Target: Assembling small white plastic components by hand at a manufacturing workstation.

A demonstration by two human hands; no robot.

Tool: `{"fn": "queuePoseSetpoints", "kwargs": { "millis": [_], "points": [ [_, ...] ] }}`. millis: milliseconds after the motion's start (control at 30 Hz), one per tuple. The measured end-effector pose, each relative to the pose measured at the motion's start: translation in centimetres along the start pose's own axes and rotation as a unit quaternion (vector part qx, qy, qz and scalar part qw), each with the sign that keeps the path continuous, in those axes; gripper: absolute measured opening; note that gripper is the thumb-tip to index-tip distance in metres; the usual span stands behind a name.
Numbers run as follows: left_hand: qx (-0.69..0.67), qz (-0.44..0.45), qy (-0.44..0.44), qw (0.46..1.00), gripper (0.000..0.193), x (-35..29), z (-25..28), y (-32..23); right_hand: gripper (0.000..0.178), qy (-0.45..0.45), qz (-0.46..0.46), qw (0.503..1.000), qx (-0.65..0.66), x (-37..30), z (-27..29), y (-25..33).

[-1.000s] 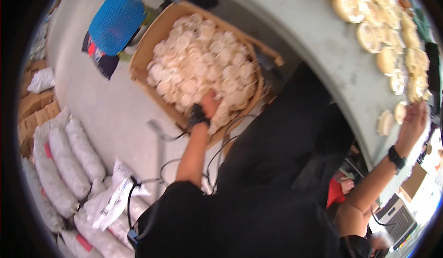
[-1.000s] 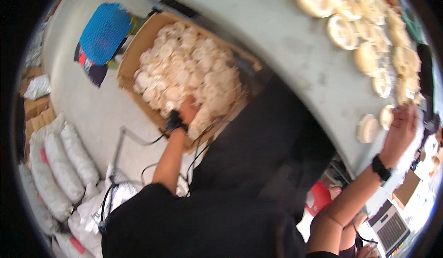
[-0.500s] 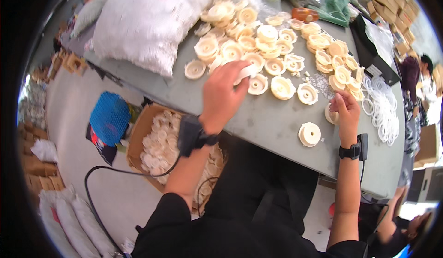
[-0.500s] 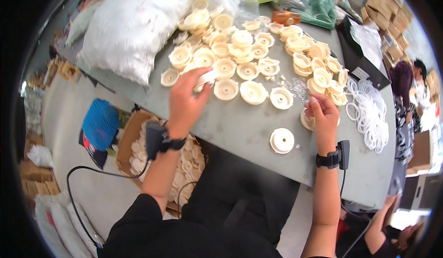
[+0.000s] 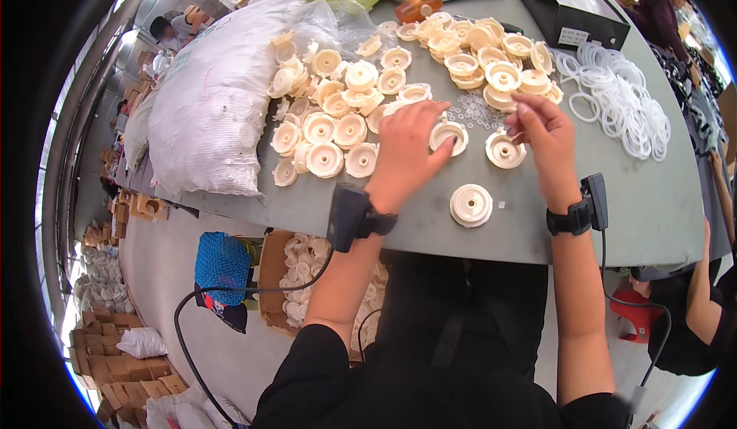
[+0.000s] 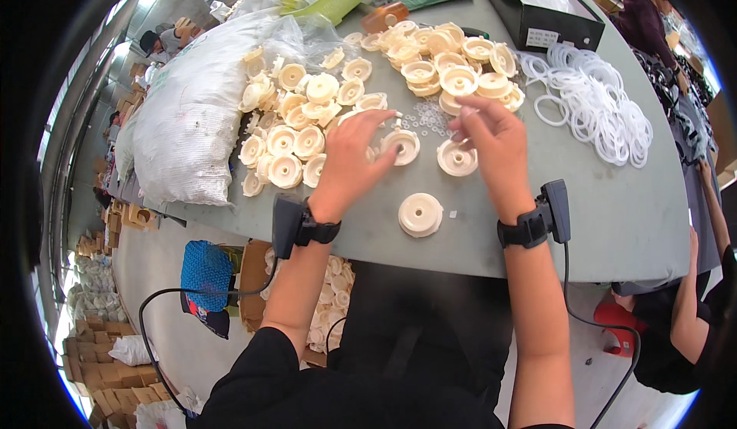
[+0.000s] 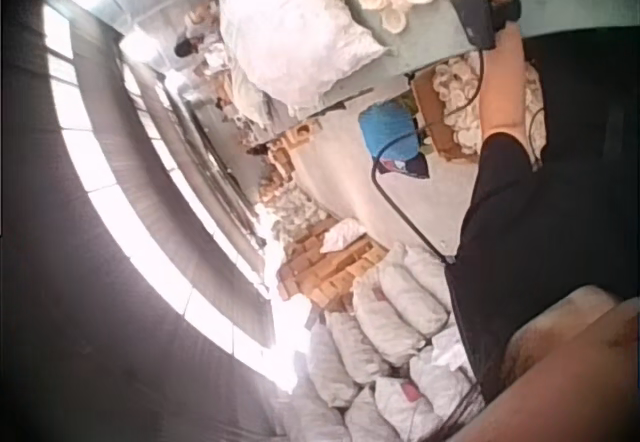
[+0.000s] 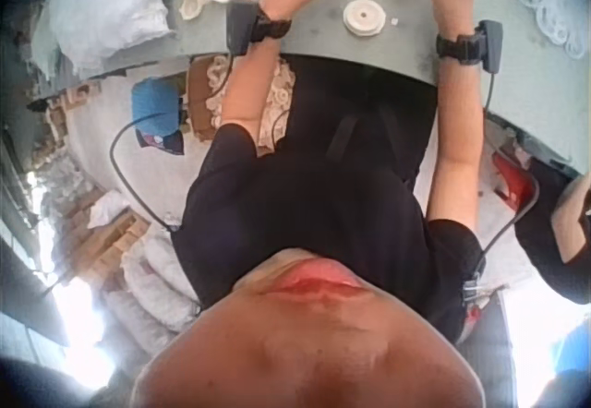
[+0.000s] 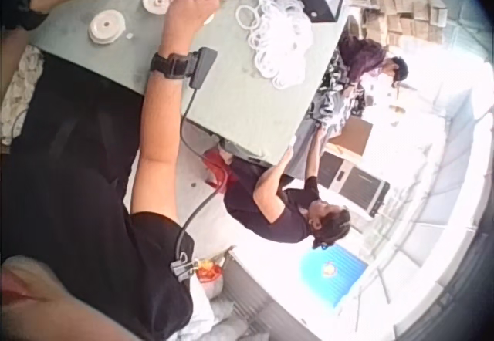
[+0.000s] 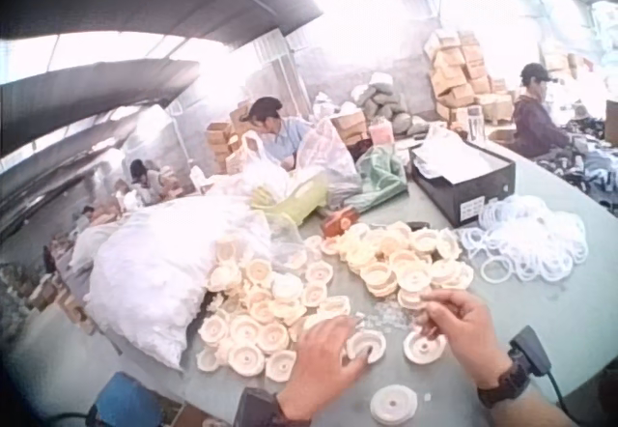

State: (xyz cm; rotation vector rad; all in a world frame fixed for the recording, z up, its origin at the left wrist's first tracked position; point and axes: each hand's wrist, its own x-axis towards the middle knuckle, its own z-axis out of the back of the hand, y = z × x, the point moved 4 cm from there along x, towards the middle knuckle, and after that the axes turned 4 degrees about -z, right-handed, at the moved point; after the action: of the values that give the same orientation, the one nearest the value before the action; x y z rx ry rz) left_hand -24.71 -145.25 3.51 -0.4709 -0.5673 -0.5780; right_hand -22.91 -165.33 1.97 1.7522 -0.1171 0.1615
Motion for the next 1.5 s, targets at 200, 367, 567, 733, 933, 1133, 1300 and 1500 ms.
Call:
{"fn": "queuePoseSetpoints", "kwargs": {
  "millis": [200,367,567,733,933,1133,1300,1500],
  "points": [
    [0.042,0.036,0.063,0.996,0.031,4.0,-5.2,-1.5,0.021,-0.133,-0.008,0.984,0.118,0.7,3.3,0.4],
    [0.022,0.095,0.119,0.988,0.021,5.7,-7.0,-0.8,0.019,-0.145,-0.025,0.976,0.159,0.9,3.9,-0.5],
    [-0.234,0.164,0.080,0.955,0.020,5.7,-5.2,-0.6,0.024,-0.082,-0.023,0.995,-0.045,0.6,2.4,0.3],
    [-0.498,0.177,0.045,0.848,0.019,5.3,-5.6,-0.3,0.031,-0.010,-0.027,0.992,-0.125,0.9,1.4,-0.4],
    [-0.486,0.149,0.070,0.858,0.019,5.1,-6.1,-0.9,0.028,-0.006,-0.001,0.992,-0.126,0.5,0.8,0.4],
    [-0.614,0.233,0.101,0.747,0.021,4.3,-6.1,0.3,0.022,-0.023,0.007,0.995,-0.098,0.4,0.4,0.4],
    [-0.719,0.292,0.158,0.611,0.018,3.4,-6.7,0.7,0.021,0.009,0.022,0.997,-0.068,0.2,-0.2,0.2],
    [-0.702,0.288,0.168,0.629,0.025,3.7,-5.8,-1.0,0.020,0.030,0.073,0.991,-0.110,-0.3,-0.8,0.7]
  ]
}}
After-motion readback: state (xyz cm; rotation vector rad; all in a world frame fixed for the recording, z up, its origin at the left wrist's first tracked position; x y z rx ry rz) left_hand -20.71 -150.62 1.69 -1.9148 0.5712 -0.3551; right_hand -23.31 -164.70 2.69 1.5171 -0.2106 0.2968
